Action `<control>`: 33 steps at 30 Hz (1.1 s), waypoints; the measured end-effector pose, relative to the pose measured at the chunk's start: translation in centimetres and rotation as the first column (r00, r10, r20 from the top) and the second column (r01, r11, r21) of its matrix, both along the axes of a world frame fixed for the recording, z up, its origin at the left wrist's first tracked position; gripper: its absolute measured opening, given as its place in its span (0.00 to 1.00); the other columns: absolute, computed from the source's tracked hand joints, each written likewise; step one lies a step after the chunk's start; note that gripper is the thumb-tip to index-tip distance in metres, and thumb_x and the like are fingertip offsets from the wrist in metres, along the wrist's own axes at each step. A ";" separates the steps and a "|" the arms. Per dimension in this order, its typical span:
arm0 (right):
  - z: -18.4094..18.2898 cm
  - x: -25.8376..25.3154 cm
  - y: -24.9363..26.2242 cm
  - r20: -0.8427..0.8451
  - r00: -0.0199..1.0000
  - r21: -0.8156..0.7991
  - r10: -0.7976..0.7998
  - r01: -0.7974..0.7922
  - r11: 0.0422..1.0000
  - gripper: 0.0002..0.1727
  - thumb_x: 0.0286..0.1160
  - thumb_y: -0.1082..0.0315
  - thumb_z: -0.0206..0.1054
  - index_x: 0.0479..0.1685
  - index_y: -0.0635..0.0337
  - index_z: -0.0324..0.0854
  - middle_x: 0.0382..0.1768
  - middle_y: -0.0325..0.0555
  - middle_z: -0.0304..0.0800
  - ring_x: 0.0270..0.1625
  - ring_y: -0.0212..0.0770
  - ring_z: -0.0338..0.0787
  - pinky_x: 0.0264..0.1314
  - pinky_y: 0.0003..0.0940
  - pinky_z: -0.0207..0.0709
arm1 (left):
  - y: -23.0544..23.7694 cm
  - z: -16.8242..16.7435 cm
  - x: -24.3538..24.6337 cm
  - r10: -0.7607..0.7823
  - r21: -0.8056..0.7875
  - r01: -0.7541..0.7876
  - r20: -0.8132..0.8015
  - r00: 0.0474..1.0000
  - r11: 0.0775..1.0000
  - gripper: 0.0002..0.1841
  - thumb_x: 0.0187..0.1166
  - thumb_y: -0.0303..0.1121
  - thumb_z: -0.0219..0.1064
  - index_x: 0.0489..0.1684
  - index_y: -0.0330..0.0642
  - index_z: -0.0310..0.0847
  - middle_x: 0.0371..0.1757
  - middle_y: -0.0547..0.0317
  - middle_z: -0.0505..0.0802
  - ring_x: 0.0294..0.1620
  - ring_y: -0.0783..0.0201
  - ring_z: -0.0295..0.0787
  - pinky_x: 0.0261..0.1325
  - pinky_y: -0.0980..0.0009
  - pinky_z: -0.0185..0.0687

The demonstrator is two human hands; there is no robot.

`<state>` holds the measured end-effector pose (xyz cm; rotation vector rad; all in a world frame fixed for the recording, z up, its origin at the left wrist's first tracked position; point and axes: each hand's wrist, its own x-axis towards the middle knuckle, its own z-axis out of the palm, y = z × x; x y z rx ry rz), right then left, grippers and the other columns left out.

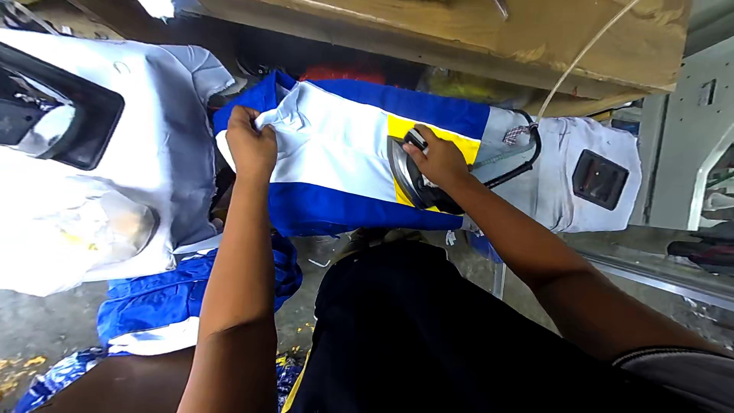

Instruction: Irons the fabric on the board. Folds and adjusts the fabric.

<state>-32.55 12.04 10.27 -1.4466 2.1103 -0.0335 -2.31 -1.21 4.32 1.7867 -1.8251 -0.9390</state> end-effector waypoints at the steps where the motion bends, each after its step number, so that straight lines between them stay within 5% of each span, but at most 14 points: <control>1: 0.1 0.5 -1.6 0.009 1.000 -0.006 -0.006 0.006 1.000 0.33 0.91 0.44 0.55 0.89 0.51 0.65 0.54 0.64 0.92 0.57 0.67 0.92 0.59 0.67 0.80 | -0.1 0.1 -0.1 0.003 0.003 -0.003 -0.008 1.000 1.000 0.19 0.79 0.24 0.60 0.65 0.21 0.73 0.62 0.26 0.85 0.65 0.39 0.83 0.72 0.45 0.73; 5: 0.2 1.7 -6.0 0.029 1.000 -0.039 0.001 0.000 0.999 0.32 0.91 0.44 0.55 0.89 0.48 0.65 0.58 0.60 0.92 0.62 0.63 0.91 0.63 0.64 0.80 | -0.4 0.4 -0.2 0.013 0.070 -0.013 0.002 1.000 0.997 0.21 0.75 0.21 0.62 0.68 0.25 0.75 0.70 0.26 0.81 0.74 0.37 0.78 0.77 0.43 0.69; 11: 0.2 -0.1 -2.3 0.037 0.995 -0.039 -0.093 0.095 0.995 0.30 0.91 0.46 0.56 0.87 0.48 0.67 0.55 0.63 0.92 0.58 0.66 0.92 0.59 0.68 0.80 | 0.1 0.4 0.7 0.010 0.124 -0.009 -0.011 1.000 0.992 0.20 0.79 0.27 0.65 0.67 0.25 0.77 0.67 0.25 0.83 0.73 0.35 0.78 0.77 0.39 0.69; 15: 0.0 -0.2 -2.9 0.011 0.995 -0.027 -0.103 0.103 0.994 0.30 0.91 0.46 0.57 0.87 0.48 0.68 0.56 0.63 0.92 0.59 0.66 0.91 0.60 0.67 0.80 | 0.6 0.2 0.8 0.042 0.216 -0.021 -0.096 0.995 0.976 0.34 0.81 0.47 0.71 0.76 0.28 0.71 0.62 0.26 0.86 0.64 0.37 0.84 0.71 0.40 0.75; 19: 0.1 1.7 -7.0 0.022 0.999 -0.060 0.026 -0.024 0.998 0.31 0.90 0.45 0.57 0.87 0.47 0.68 0.59 0.61 0.92 0.63 0.64 0.90 0.64 0.67 0.79 | 0.0 0.3 0.0 0.099 0.233 -0.095 -0.003 0.995 0.968 0.46 0.76 0.50 0.75 0.86 0.28 0.58 0.66 0.21 0.83 0.70 0.27 0.80 0.73 0.31 0.70; 24: 0.5 4.0 -7.5 0.043 0.967 -0.039 0.252 -0.251 0.967 0.31 0.90 0.45 0.57 0.88 0.43 0.67 0.57 0.60 0.92 0.61 0.64 0.91 0.62 0.67 0.79 | -1.3 0.3 -0.8 0.017 0.245 -0.058 0.165 0.986 0.968 0.25 0.85 0.40 0.63 0.68 0.24 0.76 0.66 0.21 0.84 0.73 0.26 0.78 0.73 0.26 0.66; 33: 0.2 6.3 -6.7 0.040 0.937 -0.027 0.347 -0.346 0.938 0.32 0.90 0.45 0.57 0.89 0.47 0.67 0.55 0.62 0.93 0.59 0.65 0.91 0.61 0.66 0.79 | -1.3 0.1 -0.4 0.074 0.258 -0.103 0.121 0.990 0.961 0.23 0.86 0.39 0.61 0.69 0.26 0.76 0.65 0.24 0.85 0.72 0.28 0.80 0.72 0.27 0.68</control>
